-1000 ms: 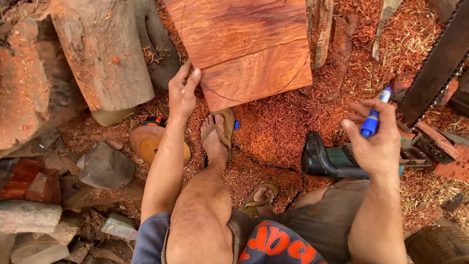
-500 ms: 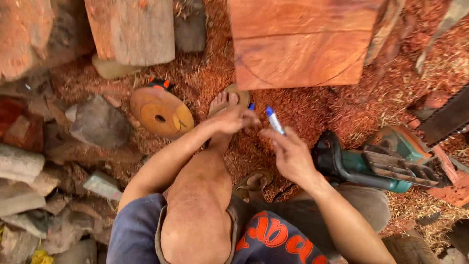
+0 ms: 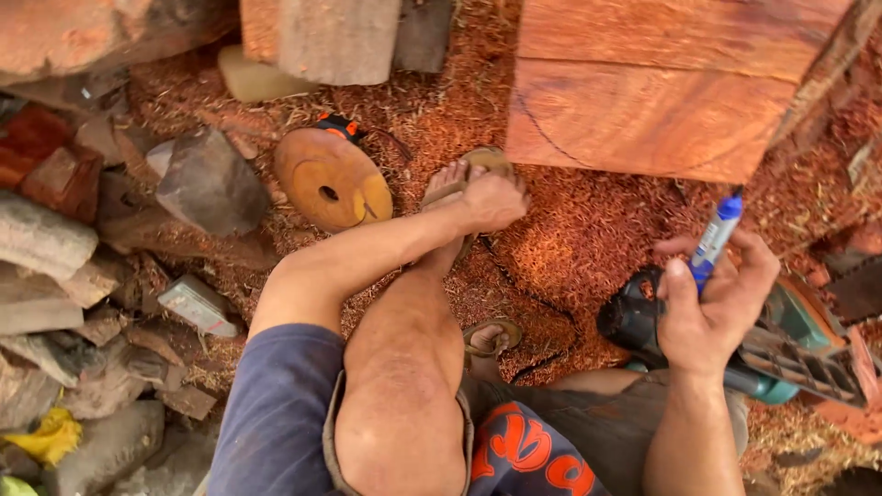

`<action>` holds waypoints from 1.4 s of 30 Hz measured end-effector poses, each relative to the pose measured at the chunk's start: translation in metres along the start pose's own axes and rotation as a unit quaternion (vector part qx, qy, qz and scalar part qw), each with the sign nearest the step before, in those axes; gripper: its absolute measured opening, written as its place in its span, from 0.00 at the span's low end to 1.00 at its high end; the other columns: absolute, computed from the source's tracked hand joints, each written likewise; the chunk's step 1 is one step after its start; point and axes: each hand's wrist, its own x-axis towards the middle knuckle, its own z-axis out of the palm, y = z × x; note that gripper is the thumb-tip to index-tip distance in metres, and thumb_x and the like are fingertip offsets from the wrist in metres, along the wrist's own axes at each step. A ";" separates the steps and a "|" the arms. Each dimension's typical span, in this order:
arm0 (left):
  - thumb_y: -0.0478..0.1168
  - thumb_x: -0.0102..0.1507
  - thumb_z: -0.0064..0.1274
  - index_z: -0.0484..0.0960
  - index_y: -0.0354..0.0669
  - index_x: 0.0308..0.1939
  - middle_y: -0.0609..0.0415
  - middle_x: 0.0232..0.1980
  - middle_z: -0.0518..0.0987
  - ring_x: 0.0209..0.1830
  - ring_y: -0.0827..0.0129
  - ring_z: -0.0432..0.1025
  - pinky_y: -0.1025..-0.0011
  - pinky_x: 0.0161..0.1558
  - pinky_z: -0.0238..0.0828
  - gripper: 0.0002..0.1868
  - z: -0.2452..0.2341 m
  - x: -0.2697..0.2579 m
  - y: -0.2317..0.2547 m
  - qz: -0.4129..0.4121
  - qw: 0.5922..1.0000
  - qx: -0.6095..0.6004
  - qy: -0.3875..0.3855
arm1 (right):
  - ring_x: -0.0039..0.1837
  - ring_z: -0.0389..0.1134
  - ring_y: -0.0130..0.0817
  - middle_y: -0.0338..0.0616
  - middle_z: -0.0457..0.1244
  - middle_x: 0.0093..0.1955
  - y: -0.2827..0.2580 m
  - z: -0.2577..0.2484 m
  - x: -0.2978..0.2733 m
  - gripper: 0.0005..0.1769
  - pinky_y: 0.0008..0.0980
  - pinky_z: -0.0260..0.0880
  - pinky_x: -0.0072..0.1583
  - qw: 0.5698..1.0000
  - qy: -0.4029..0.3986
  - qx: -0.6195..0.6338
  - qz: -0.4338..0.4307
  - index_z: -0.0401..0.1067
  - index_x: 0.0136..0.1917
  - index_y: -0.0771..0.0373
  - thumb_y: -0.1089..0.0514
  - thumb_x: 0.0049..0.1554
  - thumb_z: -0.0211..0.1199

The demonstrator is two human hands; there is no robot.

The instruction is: Tracing and cutting wooden shapes using a marker and an electric chainsaw.

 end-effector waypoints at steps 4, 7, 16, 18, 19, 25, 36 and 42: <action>0.43 0.69 0.47 0.80 0.38 0.53 0.51 0.32 0.81 0.25 0.67 0.75 0.68 0.25 0.73 0.14 -0.014 0.003 -0.019 0.057 0.996 -0.074 -0.013 | 0.43 0.64 0.24 0.59 0.67 0.56 0.002 -0.003 -0.003 0.23 0.21 0.66 0.45 0.998 -0.003 0.058 -0.008 0.48 0.73 0.61 0.71 0.75 0.57; 0.52 0.67 0.47 0.75 0.46 0.51 0.56 0.36 0.82 0.33 0.68 0.78 0.68 0.32 0.76 0.16 -0.038 -0.010 -0.026 0.023 0.964 -0.137 0.228 | 0.45 0.66 0.25 0.56 0.67 0.58 -0.005 -0.004 -0.003 0.20 0.21 0.68 0.45 0.999 -0.021 0.035 0.002 0.57 0.70 0.65 0.68 0.70 0.61; 0.54 0.65 0.60 0.83 0.43 0.50 0.55 0.36 0.82 0.32 0.68 0.77 0.69 0.32 0.73 0.20 -0.148 -0.090 -0.014 0.003 0.742 -0.644 0.186 | 0.53 0.74 0.33 0.48 0.71 0.54 -0.056 0.029 0.006 0.15 0.29 0.74 0.55 0.970 -0.092 -0.219 -0.042 0.78 0.57 0.64 0.64 0.55 0.73; 0.51 0.65 0.61 0.83 0.42 0.52 0.55 0.38 0.82 0.33 0.68 0.78 0.69 0.34 0.74 0.19 -0.153 -0.092 -0.014 0.029 0.725 -0.649 0.230 | 0.52 0.75 0.34 0.48 0.71 0.53 -0.056 0.034 0.007 0.16 0.30 0.74 0.53 0.969 -0.100 -0.220 -0.045 0.78 0.56 0.64 0.64 0.54 0.73; 0.49 0.66 0.62 0.83 0.42 0.53 0.54 0.40 0.83 0.35 0.68 0.78 0.69 0.35 0.74 0.18 -0.156 -0.092 -0.014 0.054 0.704 -0.654 0.272 | 0.51 0.75 0.35 0.49 0.71 0.52 -0.057 0.036 0.007 0.17 0.30 0.75 0.51 0.968 -0.109 -0.221 -0.047 0.78 0.56 0.64 0.63 0.53 0.74; 0.44 0.68 0.61 0.84 0.41 0.51 0.52 0.40 0.82 0.38 0.66 0.78 0.67 0.39 0.74 0.13 -0.165 -0.090 -0.017 0.085 0.719 -0.644 0.247 | 0.49 0.75 0.37 0.48 0.71 0.49 -0.054 0.041 0.006 0.17 0.32 0.75 0.49 0.965 -0.111 -0.225 -0.080 0.79 0.55 0.64 0.64 0.52 0.74; 0.49 0.73 0.50 0.79 0.41 0.49 0.54 0.34 0.81 0.32 0.73 0.76 0.71 0.33 0.72 0.14 -0.157 -0.085 0.001 0.086 0.680 -0.718 0.119 | 0.42 0.71 0.36 0.45 0.67 0.43 -0.033 0.081 -0.018 0.11 0.33 0.71 0.42 0.957 -0.113 -0.208 -0.167 0.76 0.50 0.64 0.63 0.54 0.72; 0.55 0.63 0.63 0.79 0.45 0.31 0.57 0.19 0.75 0.16 0.68 0.73 0.65 0.19 0.65 0.19 -0.164 -0.092 -0.001 0.105 0.797 -0.576 0.148 | 0.42 0.66 0.26 0.41 0.69 0.41 0.022 0.097 -0.035 0.05 0.26 0.69 0.44 0.939 -0.154 0.141 0.272 0.76 0.50 0.66 0.67 0.59 0.65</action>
